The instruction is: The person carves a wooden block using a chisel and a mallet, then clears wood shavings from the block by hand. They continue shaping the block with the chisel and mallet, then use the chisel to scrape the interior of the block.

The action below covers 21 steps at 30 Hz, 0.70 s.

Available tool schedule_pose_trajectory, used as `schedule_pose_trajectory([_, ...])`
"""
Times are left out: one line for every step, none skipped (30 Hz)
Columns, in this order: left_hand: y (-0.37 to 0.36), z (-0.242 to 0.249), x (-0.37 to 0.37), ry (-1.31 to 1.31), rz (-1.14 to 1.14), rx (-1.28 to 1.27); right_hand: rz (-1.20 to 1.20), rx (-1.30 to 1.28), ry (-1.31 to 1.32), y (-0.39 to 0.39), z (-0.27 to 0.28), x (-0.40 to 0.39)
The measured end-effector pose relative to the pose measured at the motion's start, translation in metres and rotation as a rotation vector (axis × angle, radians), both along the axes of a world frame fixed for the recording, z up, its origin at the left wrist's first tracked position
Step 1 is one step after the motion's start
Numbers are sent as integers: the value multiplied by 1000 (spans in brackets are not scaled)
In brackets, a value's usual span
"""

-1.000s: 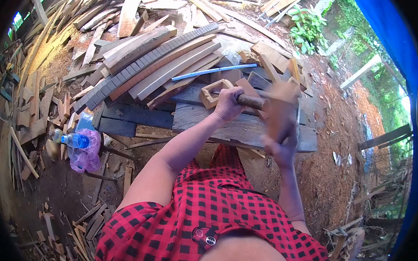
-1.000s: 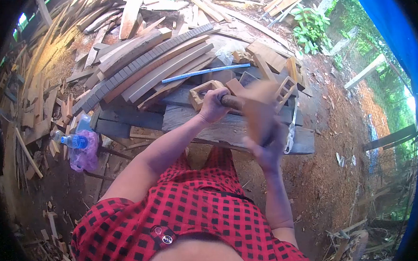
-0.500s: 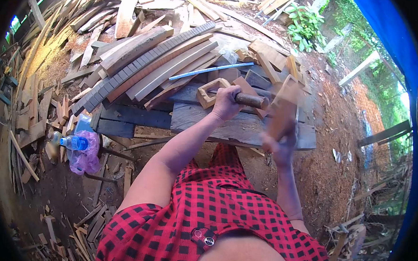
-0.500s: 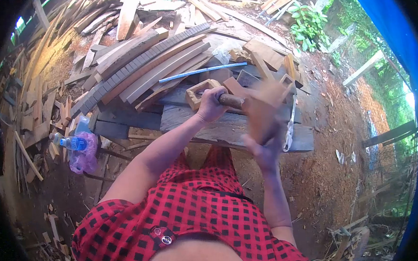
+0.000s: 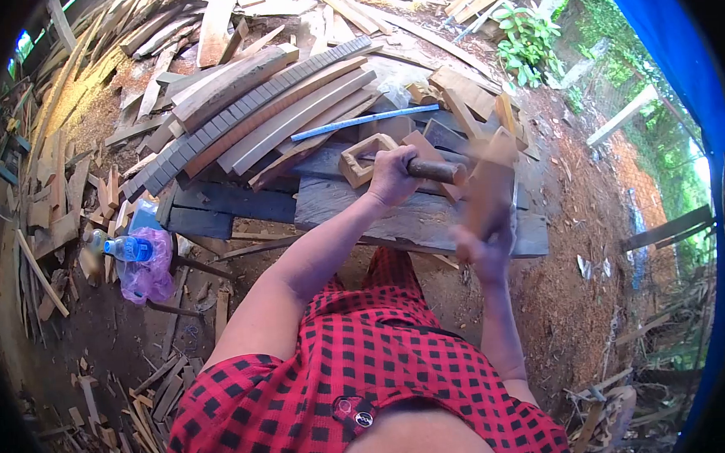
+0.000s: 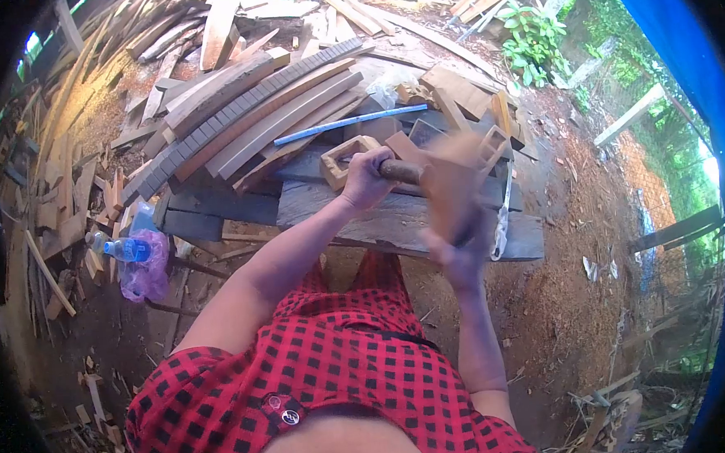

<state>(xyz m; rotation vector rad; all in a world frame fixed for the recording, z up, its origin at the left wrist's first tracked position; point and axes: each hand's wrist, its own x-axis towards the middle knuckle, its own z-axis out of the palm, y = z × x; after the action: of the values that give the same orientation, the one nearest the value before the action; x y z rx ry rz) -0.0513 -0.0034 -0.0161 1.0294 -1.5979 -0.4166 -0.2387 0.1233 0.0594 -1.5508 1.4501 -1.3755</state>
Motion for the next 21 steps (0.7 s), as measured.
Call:
schedule_pose_trajectory([0,-2,0,-7,16,-1,-3,2,-6,-1,-12,-2])
schedule_pose_trajectory([1,-2,1,-12,14,-4,64,33,-50,-3,-20,-1])
schedule_pose_trajectory([-1,0,3,-9,4,-14,139,57,-88,-8,-23,-1])
schedule_pose_trajectory([1,-1,5,-6,-5,-13,138,80,-162,-8,-24,-5])
schedule_pose_trajectory([3,-3,6,-9,-1,-8,142,85,-165,-5,-26,-7])
schedule_pose_trajectory([3,-3,7,-33,-1,1,112,103,-140,-5,-26,-11])
schedule_pose_trajectory([1,-2,7,-58,-2,5,81,116,-114,-5,-26,-14])
schedule_pose_trajectory([2,1,7,-58,-2,-3,81,108,-115,-5,-28,-16])
schedule_pose_trajectory([5,3,7,-52,-19,34,76,126,-128,-3,-30,-18])
schedule_pose_trajectory([8,4,7,-44,-35,74,72,147,-141,1,-33,-20])
schedule_pose_trajectory([8,3,7,-43,-31,75,75,148,-140,5,-34,-22])
schedule_pose_trajectory([7,1,7,-73,-43,63,73,200,-203,9,-35,-24])
schedule_pose_trajectory([6,-1,10,-106,-49,50,76,253,-269,12,-38,-24])
schedule_pose_trajectory([5,-1,13,-112,-32,53,93,256,-274,13,-43,-29])
schedule_pose_trajectory([4,-1,15,-111,-54,53,88,310,-313,11,-51,-37])
schedule_pose_trajectory([2,-1,19,-109,-76,54,82,365,-350,9,-60,-44])
schedule_pose_trajectory([1,-1,23,-116,-59,58,99,370,-354,9,-69,-51])
schedule_pose_trajectory([0,0,26,-127,-94,83,140,461,-585,9,-76,-57])
schedule_pose_trajectory([-2,0,27,-136,-134,106,175,549,-816,8,-82,-62])
schedule_pose_trajectory([0,4,29,-144,-149,114,209,528,-938,11,-77,-56])
schedule_pose_trajectory([2,3,29,-147,-152,114,207,527,-941,13,-73,-49])
